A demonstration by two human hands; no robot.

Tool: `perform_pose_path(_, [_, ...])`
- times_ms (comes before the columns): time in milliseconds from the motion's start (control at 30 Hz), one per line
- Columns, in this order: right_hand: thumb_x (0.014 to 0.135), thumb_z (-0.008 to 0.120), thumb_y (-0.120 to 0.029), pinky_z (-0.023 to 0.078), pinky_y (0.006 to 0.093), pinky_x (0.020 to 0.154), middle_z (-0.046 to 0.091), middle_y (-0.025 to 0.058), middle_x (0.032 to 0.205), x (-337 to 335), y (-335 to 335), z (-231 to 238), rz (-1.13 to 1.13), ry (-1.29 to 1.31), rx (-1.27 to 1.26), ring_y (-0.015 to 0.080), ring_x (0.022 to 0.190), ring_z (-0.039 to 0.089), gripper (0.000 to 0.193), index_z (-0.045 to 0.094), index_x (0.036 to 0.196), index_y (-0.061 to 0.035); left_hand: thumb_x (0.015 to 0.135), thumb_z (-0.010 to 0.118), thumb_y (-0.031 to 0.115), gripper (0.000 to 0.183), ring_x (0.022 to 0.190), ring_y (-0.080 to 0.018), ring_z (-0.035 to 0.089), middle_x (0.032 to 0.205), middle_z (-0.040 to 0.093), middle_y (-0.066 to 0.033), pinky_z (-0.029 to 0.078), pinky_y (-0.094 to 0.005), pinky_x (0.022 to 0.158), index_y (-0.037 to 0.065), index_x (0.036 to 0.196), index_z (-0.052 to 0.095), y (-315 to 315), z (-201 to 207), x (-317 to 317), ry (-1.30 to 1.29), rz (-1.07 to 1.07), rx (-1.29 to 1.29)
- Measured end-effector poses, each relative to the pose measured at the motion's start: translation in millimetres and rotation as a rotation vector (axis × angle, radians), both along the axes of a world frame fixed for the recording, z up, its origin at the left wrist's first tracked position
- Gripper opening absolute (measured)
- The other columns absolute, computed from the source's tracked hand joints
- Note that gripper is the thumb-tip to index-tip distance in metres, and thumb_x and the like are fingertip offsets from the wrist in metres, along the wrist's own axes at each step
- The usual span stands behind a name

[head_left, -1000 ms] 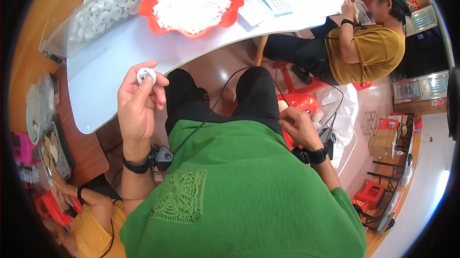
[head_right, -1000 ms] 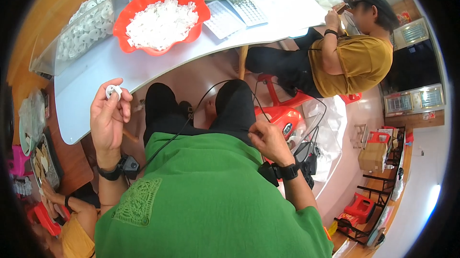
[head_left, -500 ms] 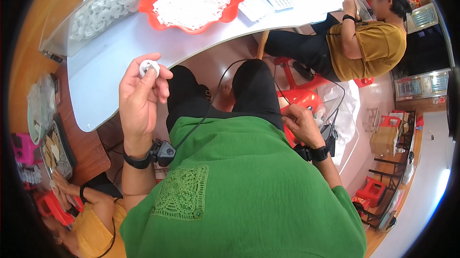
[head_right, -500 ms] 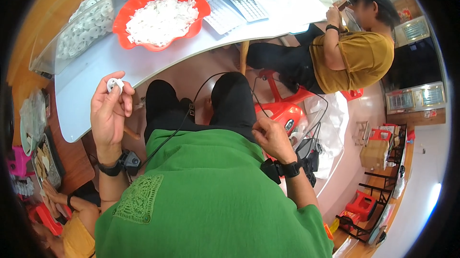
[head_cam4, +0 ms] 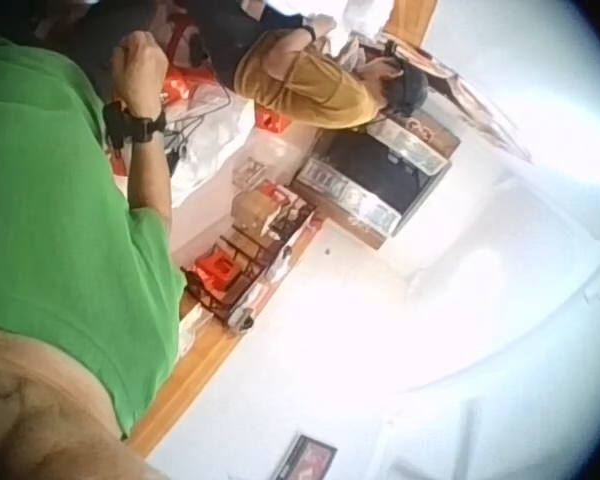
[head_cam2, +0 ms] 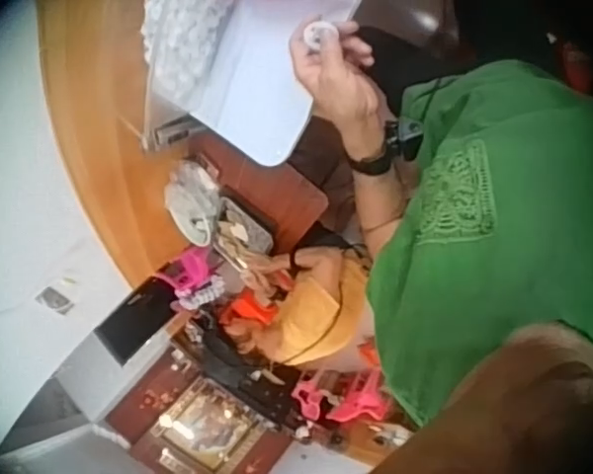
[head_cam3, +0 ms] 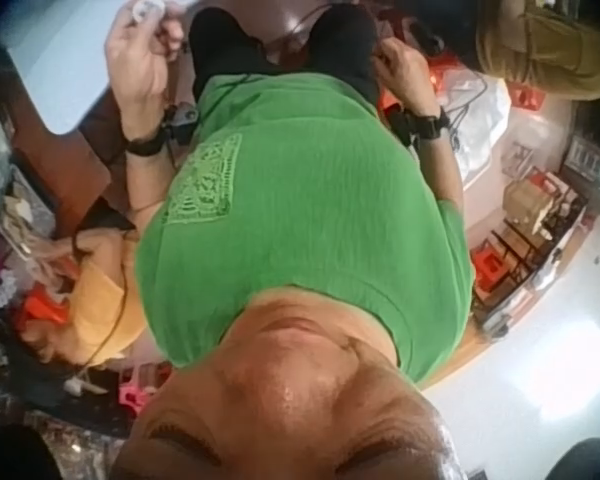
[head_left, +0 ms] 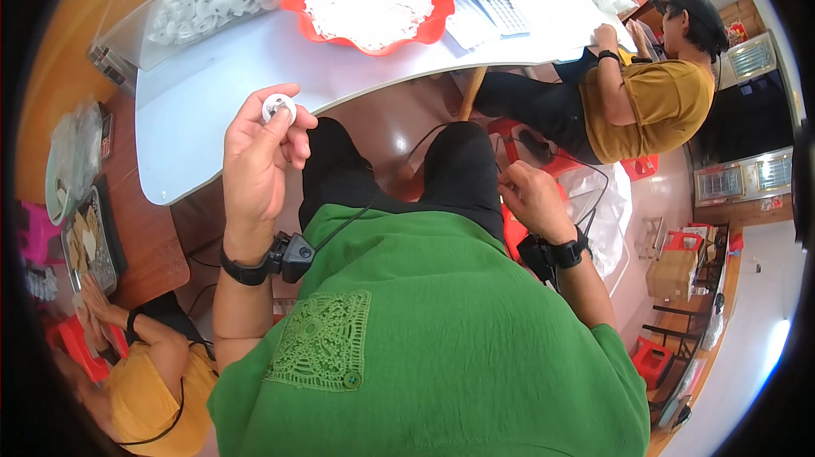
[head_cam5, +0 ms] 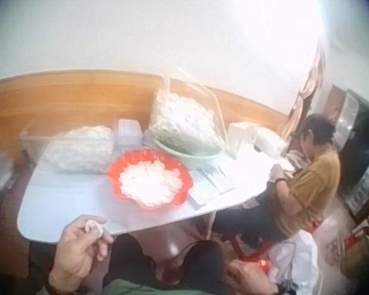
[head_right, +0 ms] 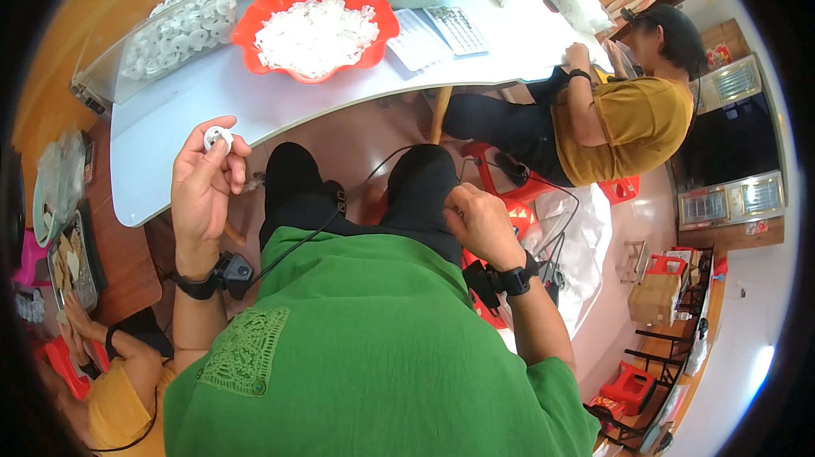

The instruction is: The recorder is assembling small plastic and metal components at a workstation.

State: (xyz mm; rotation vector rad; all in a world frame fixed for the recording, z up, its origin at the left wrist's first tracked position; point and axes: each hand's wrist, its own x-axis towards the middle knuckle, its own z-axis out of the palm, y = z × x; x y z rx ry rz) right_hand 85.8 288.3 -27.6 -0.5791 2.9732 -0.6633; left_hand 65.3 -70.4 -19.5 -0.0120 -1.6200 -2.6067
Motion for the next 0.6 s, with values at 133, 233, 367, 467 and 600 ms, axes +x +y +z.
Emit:
perform_pose_path(133, [0.073, 0.062, -0.006, 0.047, 0.0403, 0.062, 0.058, 0.0142, 0.077, -3, -4, 1, 0.009, 0.010, 0.021, 0.0336, 0.069, 0.059, 0.010, 0.057, 0.079, -0.0018, 0.094, 0.047, 0.009, 0.025, 0.060, -0.0071, 0.051, 0.085, 0.060, -0.0086, 0.040, -0.0192, 0.052, -0.003, 0.116, 0.050, -2, -3, 3, -0.006, 0.012, -0.003])
perform_pose_path(233, [0.074, 0.061, -0.006, 0.047, 0.0403, 0.062, 0.057, 0.0140, 0.077, -2, -5, -2, 0.020, -0.078, -0.021, 0.0340, 0.070, 0.059, 0.008, 0.056, 0.079, -0.0016, 0.094, 0.047, 0.009, 0.025, 0.060, -0.0069, 0.051, 0.085, 0.060, -0.0085, 0.040, -0.0191, 0.051, -0.003, 0.116, 0.050, -3, -7, 3, -0.012, 0.011, -0.008])
perform_pose_path(367, [0.074, 0.061, -0.005, 0.047, 0.0403, 0.062, 0.057, 0.0140, 0.076, -31, -14, 3, 0.127, -0.057, 0.000, 0.0343, 0.070, 0.059, 0.007, 0.056, 0.078, -0.0013, 0.094, 0.047, 0.009, 0.025, 0.060, -0.0069, 0.052, 0.085, 0.061, -0.0086, 0.041, -0.0191, 0.050, -0.003, 0.116, 0.050, -3, -10, -1, -0.019, 0.008, 0.009])
perform_pose_path(467, [0.075, 0.058, -0.009, 0.047, 0.0421, 0.063, 0.058, 0.0150, 0.076, -84, -31, -9, 0.265, -0.034, 0.035, 0.0347, 0.072, 0.059, 0.008, 0.058, 0.077, -0.0019, 0.094, 0.047, 0.010, 0.025, 0.060, -0.0069, 0.052, 0.085, 0.061, -0.0085, 0.041, -0.0191, 0.050, -0.003, 0.116, 0.050, -2, -8, 0, -0.032, 0.012, 0.001])
perform_pose_path(600, [0.077, 0.056, -0.014, 0.050, 0.0427, 0.070, 0.062, 0.0136, 0.083, -158, -50, -79, 0.449, -0.053, 0.449, 0.0342, 0.080, 0.061, 0.014, 0.064, 0.087, -0.0065, 0.094, 0.048, 0.010, 0.024, 0.059, -0.0072, 0.053, 0.084, 0.061, -0.0084, 0.042, -0.0189, 0.049, -0.002, 0.114, 0.051, -4, -13, 5, -0.067, 0.021, 0.022])
